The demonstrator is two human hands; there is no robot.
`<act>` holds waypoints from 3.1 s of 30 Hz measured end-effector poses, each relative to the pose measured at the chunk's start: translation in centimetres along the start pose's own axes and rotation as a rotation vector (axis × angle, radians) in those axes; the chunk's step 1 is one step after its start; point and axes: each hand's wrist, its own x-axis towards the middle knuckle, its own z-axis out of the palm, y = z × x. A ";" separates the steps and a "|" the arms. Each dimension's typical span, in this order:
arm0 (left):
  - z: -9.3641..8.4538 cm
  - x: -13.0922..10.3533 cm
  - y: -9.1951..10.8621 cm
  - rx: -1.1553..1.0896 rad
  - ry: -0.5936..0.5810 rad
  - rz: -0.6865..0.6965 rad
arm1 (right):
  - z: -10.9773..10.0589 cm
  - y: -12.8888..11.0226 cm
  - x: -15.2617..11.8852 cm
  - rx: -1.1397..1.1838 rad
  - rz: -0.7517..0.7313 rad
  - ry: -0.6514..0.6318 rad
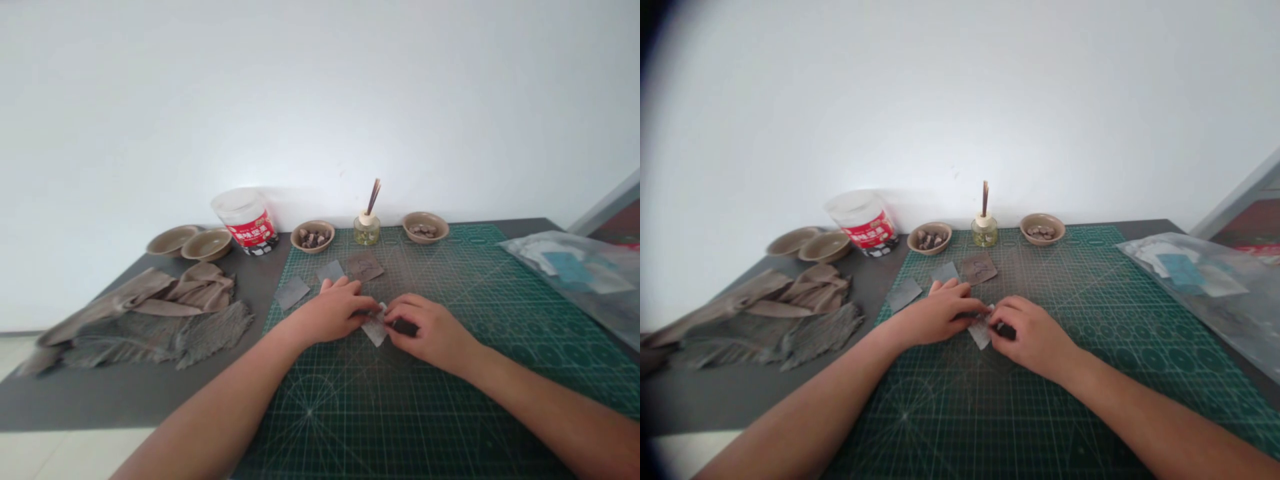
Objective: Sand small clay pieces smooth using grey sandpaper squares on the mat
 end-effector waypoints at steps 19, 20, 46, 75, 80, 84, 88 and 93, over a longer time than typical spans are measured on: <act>0.1 -0.1 -0.1 -0.033 -0.053 -0.094 | 1.3 -0.4 0.3 0.027 -0.102 -0.141; 0.1 -0.1 -0.2 -0.046 -0.060 -0.099 | 1.2 -0.3 0.3 0.027 -0.093 -0.138; -0.3 -0.1 -0.2 -0.103 -0.097 -0.141 | 1.0 -0.3 0.4 0.068 -0.173 -0.189; -0.5 -0.1 0.0 -0.108 -0.124 -0.152 | 1.5 0.2 0.4 0.025 -0.111 -0.086; -0.5 -0.2 -0.1 -0.116 -0.113 -0.152 | 1.4 0.0 0.1 0.008 -0.150 -0.125; -0.5 -0.2 -0.1 -0.121 -0.116 -0.151 | 1.2 0.4 0.1 -0.010 -0.108 -0.109; -0.5 -0.2 -0.1 -0.125 -0.119 -0.159 | 1.2 0.4 0.3 0.008 -0.137 -0.110; -0.6 -0.2 0.0 -0.134 -0.127 -0.160 | 1.1 0.3 0.4 0.007 -0.103 -0.110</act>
